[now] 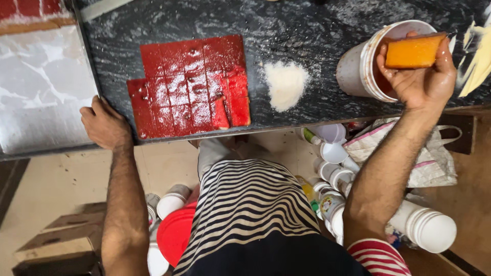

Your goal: The person coats red square-shaped sweets with a liquid using a sponge, touches some to a pile of white powder, and places them onto a metal tray.

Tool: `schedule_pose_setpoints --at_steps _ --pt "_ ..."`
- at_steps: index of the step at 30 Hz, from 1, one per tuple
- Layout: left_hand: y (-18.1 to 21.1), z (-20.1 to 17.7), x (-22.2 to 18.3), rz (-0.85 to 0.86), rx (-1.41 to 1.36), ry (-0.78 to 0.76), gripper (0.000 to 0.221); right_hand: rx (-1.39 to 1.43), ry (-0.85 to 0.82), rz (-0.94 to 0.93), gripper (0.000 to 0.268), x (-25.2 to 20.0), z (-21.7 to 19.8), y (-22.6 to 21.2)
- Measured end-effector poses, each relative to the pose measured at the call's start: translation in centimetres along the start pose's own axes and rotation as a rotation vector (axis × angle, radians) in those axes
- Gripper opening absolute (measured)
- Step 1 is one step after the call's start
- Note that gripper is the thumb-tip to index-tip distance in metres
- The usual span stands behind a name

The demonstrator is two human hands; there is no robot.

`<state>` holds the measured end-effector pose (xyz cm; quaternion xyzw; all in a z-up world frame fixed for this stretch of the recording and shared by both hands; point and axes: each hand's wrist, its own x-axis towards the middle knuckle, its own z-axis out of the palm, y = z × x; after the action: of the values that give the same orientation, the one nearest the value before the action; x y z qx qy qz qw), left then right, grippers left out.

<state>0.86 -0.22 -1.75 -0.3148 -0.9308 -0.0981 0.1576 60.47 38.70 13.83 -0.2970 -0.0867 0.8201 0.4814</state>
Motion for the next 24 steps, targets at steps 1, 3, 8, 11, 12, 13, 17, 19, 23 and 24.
schedule_pose_setpoints --at_steps 1,3,8,11,12,13,17,19,23,24 --pt "0.0 0.0 0.0 0.012 -0.015 0.01 0.021 -0.285 -0.066 0.018 0.07 0.4 -0.4 -0.1" --pt "-0.2 0.0 0.1 0.014 -0.022 0.013 0.021 -0.574 -0.136 0.048 0.076 1.0 -1.7 -0.3" --pt "-0.1 0.0 0.2 -0.016 -0.045 0.01 0.023 -0.061 -0.041 -0.011 0.065 1.0 -3.8 -2.0" --pt "-0.1 -0.1 0.4 -0.031 -0.047 0.002 0.023 -0.453 0.034 0.125 0.068 2.0 -2.7 -1.7" --pt "0.1 0.0 0.5 -0.046 -0.038 0.004 0.023 -0.458 0.025 0.139 0.068 2.5 -2.0 -1.0" --pt "0.2 0.1 0.6 -0.037 -0.042 0.014 0.024 -0.519 -0.039 0.056 0.064 2.8 -1.3 -0.2" --pt "0.0 -0.1 0.4 -0.042 -0.056 0.012 0.023 -0.809 -0.083 -0.341 0.056 0.8 1.1 5.5" --pt "0.1 -0.1 0.7 -0.038 -0.058 0.012 0.022 -1.209 -0.06 -0.602 0.058 2.3 1.6 11.2" --pt "-0.1 -0.5 0.3 -0.007 -0.071 0.037 0.021 -1.918 -0.103 -0.92 0.065 6.1 0.1 24.8" --pt "0.2 -0.5 0.5 -0.011 -0.071 0.043 0.021 -2.035 -0.059 -0.927 0.067 6.8 -0.4 25.9"
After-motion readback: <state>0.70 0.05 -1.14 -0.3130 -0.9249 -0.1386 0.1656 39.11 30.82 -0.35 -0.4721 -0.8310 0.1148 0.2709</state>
